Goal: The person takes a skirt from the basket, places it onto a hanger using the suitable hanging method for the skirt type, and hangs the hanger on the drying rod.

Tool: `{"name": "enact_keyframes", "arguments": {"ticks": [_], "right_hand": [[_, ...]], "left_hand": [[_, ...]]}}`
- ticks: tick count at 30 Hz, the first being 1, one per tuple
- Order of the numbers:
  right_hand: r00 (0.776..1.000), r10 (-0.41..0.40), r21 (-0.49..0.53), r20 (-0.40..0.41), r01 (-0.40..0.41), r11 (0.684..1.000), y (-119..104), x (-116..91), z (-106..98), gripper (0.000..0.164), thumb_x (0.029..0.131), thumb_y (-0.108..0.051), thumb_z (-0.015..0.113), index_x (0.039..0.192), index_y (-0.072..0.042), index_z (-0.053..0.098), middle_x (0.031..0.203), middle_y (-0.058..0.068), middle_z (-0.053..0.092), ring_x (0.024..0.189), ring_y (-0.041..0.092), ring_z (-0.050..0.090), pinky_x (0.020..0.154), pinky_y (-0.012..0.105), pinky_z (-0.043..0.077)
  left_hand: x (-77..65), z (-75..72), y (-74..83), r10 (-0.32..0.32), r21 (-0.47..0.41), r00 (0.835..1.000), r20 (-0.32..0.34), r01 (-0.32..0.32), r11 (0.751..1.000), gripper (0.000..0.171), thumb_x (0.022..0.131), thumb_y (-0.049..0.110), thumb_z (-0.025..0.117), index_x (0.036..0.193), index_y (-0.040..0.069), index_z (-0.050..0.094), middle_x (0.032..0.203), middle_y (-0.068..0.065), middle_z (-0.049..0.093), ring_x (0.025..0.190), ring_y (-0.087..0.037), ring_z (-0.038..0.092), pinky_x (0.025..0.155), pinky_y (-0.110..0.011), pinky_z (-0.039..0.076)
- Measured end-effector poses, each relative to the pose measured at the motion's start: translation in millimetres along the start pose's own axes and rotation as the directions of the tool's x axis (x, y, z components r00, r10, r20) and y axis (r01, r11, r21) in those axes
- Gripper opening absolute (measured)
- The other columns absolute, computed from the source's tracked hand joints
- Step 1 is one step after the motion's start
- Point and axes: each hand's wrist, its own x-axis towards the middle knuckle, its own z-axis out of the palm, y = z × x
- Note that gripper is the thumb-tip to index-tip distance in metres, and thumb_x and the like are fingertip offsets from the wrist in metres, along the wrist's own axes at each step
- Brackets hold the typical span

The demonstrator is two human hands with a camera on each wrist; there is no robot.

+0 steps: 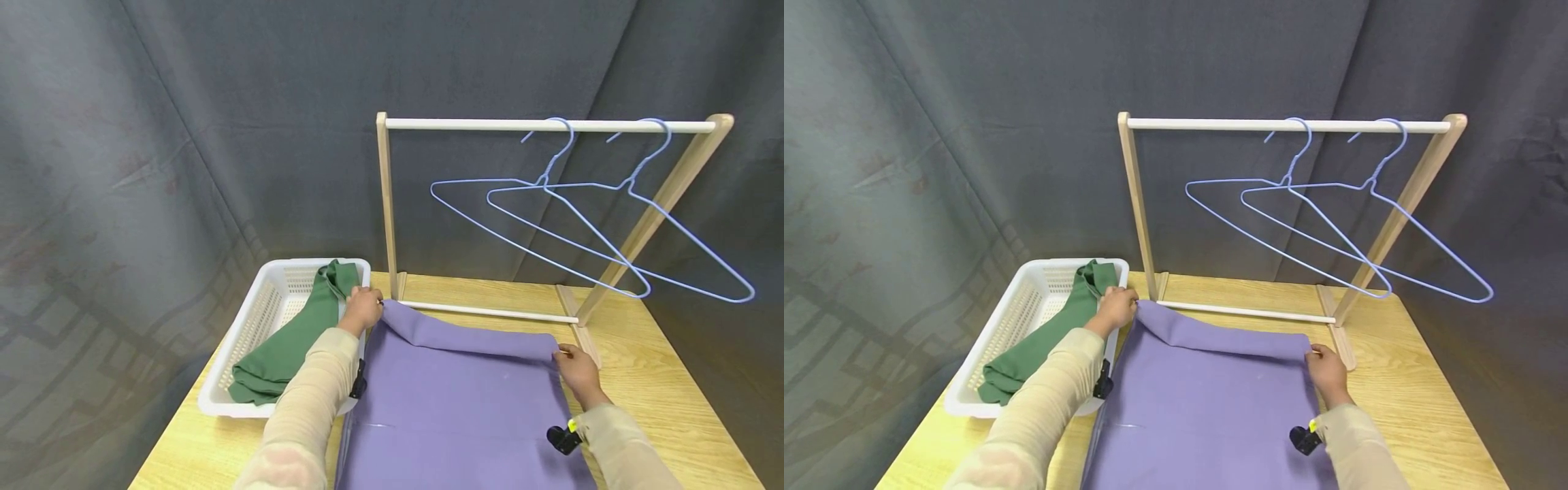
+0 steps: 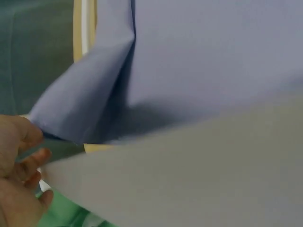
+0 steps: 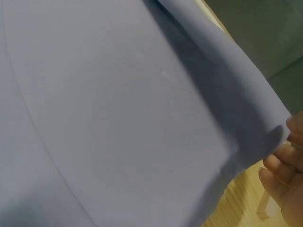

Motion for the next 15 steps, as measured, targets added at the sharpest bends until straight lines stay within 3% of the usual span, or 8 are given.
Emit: {"name": "enact_keyframes", "arguments": {"ticks": [7, 15], "right_hand": [[0.999, 0.026, 0.081, -0.042, -0.023, 0.996, 11.8, -2.8, -4.1, 0.032, 0.085, -0.011, 0.041, 0.103, 0.015, 0.05, 0.096, 0.031, 0.052, 0.083, 0.035, 0.048, 0.06, 0.029, 0.039], [0.999, 0.049, 0.126, -0.018, -0.047, 0.991, 79.2, 26.2, 22.4, 0.036, 0.09, -0.019, 0.038, 0.107, 0.01, 0.051, 0.095, 0.022, 0.055, 0.069, 0.01, 0.05, 0.052, 0.021, 0.042]], "left_hand": [[-3.3, -2.0, 20.0, -0.008, -0.042, 0.997, 0.081, 0.012, 0.999, 0.031, 0.078, 0.015, 0.05, 0.108, 0.006, 0.055, 0.112, -0.014, 0.049, 0.107, -0.03, 0.034, 0.077, -0.044, 0.029], [-8.4, 6.0, 39.0, 0.035, -0.069, 0.988, 0.152, -0.025, 0.997, 0.034, 0.081, 0.02, 0.05, 0.113, 0.009, 0.054, 0.12, -0.012, 0.046, 0.113, -0.029, 0.031, 0.084, -0.045, 0.026]]}}
